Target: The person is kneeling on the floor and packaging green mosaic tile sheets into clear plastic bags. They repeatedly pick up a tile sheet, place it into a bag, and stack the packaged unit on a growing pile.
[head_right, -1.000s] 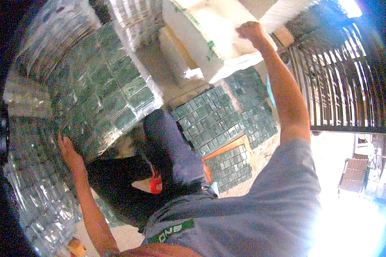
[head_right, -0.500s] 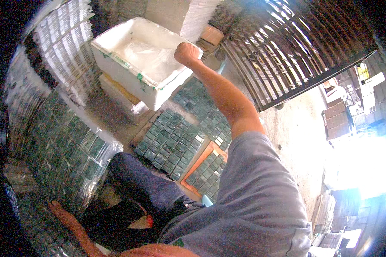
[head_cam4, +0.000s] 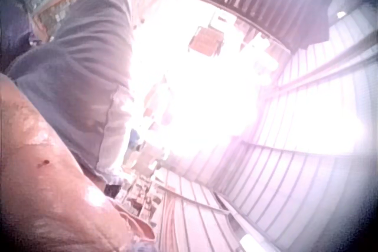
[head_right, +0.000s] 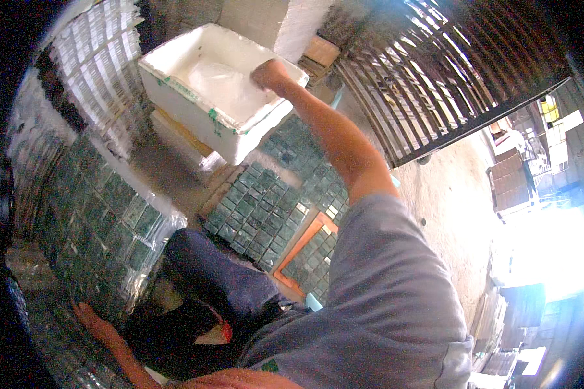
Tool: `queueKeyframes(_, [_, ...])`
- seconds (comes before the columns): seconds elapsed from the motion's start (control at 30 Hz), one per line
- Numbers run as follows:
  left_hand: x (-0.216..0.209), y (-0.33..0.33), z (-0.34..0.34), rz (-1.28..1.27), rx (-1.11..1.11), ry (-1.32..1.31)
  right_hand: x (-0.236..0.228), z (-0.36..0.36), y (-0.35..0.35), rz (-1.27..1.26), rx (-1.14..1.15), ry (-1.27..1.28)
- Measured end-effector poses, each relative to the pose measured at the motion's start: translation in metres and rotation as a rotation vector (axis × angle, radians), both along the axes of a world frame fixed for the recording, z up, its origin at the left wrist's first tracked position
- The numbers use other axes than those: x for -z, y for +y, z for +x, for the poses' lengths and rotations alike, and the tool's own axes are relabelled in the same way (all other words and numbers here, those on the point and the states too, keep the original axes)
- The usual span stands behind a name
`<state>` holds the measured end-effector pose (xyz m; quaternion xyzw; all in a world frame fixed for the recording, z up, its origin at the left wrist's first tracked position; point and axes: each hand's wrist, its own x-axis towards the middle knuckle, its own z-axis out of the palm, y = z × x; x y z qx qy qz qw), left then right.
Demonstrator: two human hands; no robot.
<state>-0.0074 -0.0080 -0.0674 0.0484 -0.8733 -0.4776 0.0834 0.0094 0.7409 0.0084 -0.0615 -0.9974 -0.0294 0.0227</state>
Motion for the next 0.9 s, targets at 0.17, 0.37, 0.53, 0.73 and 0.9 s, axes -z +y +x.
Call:
queueKeyframes(0.17, [-0.006,-0.014,0.005,-0.167,-0.063,0.041,-0.003,-0.003,-0.033,-0.711,0.489,0.253])
queueKeyframes(0.37, [0.000,-0.001,-0.003,-0.055,-0.047,-0.002,0.015,0.005,0.018,-0.301,0.343,0.149])
queueKeyframes(0.53, [-0.012,-0.003,0.003,-0.127,-0.098,-0.044,0.006,0.003,0.010,-0.281,0.228,0.095])
queueKeyframes(0.73, [-0.001,0.004,-0.006,-0.121,-0.033,0.020,0.002,0.024,0.016,-0.015,0.472,0.490])
queueKeyframes(0.9, [0.001,-0.014,-0.006,-0.253,-0.008,0.075,-0.066,0.035,-0.053,-0.110,0.528,0.384])
